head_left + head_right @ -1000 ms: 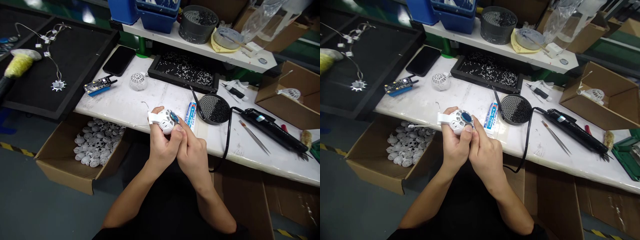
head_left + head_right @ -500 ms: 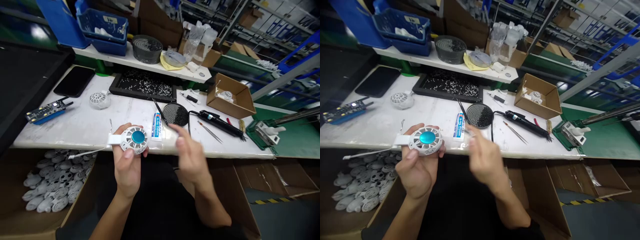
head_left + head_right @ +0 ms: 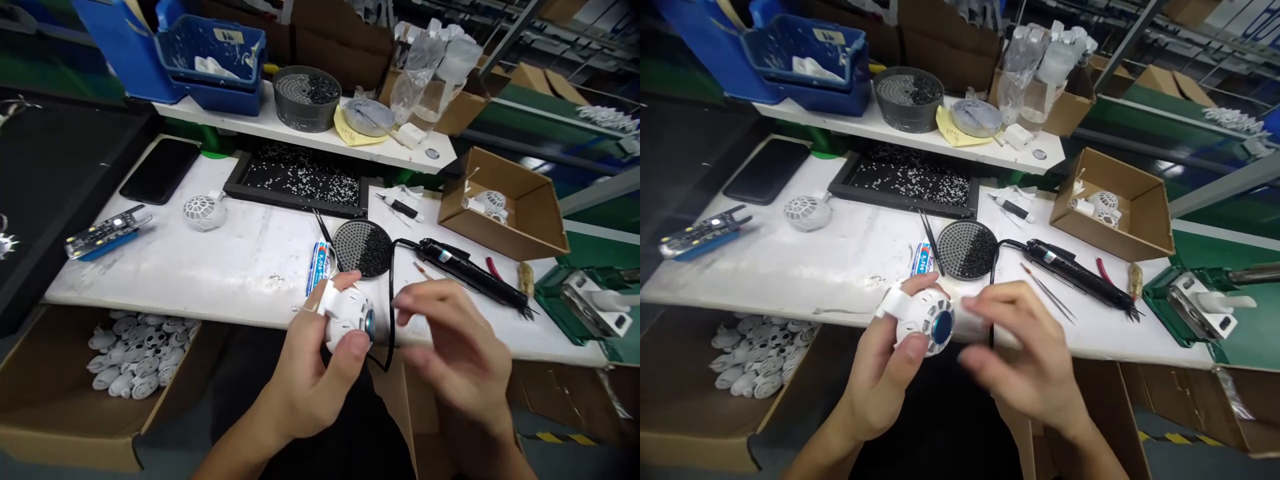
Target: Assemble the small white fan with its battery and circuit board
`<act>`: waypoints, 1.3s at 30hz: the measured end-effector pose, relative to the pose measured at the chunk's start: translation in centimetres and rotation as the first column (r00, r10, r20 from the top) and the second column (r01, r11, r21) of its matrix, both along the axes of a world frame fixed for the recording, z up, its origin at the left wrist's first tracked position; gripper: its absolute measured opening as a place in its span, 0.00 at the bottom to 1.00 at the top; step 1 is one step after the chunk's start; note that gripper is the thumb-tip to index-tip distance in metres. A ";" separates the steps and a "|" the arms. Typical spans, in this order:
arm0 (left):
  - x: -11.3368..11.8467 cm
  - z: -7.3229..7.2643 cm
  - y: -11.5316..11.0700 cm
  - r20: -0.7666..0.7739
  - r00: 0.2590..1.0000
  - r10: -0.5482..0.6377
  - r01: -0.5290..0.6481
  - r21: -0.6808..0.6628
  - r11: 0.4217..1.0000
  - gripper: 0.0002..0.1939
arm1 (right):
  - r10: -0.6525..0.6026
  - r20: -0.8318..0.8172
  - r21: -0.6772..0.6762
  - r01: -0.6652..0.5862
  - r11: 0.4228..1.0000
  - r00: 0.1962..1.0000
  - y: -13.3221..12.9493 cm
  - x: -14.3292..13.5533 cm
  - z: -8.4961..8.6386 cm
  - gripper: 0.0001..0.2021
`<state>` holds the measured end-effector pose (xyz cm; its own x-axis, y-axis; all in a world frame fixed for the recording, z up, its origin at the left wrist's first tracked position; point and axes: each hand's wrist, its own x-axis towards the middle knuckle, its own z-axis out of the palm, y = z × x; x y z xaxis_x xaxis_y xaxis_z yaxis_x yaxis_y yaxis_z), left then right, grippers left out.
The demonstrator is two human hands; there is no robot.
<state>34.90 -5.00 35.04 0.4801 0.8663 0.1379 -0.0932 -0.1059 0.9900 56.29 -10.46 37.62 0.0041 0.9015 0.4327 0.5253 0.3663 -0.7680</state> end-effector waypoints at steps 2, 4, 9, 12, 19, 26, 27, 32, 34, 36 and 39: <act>0.5 0.0 0.9 -0.007 1.000 -0.031 0.031 0.088 0.996 0.26 | 0.129 -0.075 -0.035 -0.132 0.991 0.989 0.7 -1.0 0.6 0.25; 1.0 -0.1 1.8 -0.004 0.998 -0.055 0.055 0.143 0.988 0.26 | 0.140 -0.084 -0.065 -0.146 0.987 0.987 1.8 -0.7 0.6 0.22; 1.8 1.0 3.8 -0.145 0.981 -0.128 0.148 0.137 0.979 0.24 | 0.147 -0.099 -0.050 -0.152 0.987 0.984 3.7 1.3 0.0 0.19; 2.2 1.9 4.8 -0.206 0.960 -0.191 0.226 0.167 0.960 0.25 | 0.091 -0.123 -0.019 -0.094 0.995 0.988 3.9 1.5 -0.1 0.19; 1.8 2.3 5.6 -0.204 0.950 -0.235 0.250 0.051 0.967 0.23 | -0.028 -0.145 0.023 0.032 0.999 0.989 3.9 -0.4 0.3 0.17; -2.3 1.8 6.7 -0.044 0.988 -0.151 0.135 -0.257 0.957 0.21 | 0.080 0.075 -0.140 -0.069 0.988 0.994 5.2 -2.7 3.8 0.22; -3.0 1.9 7.0 0.001 0.990 -0.141 0.135 -0.296 0.946 0.22 | 0.091 0.092 -0.150 -0.077 0.986 0.992 5.6 -3.4 4.2 0.22; -6.4 2.2 8.3 0.212 0.977 -0.017 0.130 -0.532 0.836 0.26 | 0.112 0.124 -0.167 -0.091 0.982 0.986 8.3 -7.9 4.8 0.23; -7.6 1.9 8.8 0.263 0.964 0.037 0.137 -0.610 0.780 0.27 | 0.107 0.103 -0.171 -0.088 0.981 0.989 9.2 -9.4 4.6 0.23; -8.5 1.3 9.3 0.322 0.945 0.063 0.175 -0.658 0.732 0.27 | 0.114 0.071 -0.176 -0.099 0.979 0.991 10.1 -10.6 4.5 0.23; -9.3 0.3 9.8 0.405 0.909 0.096 0.242 -0.702 0.670 0.28 | 0.133 0.026 -0.178 -0.127 0.976 0.991 11.1 -11.8 4.5 0.24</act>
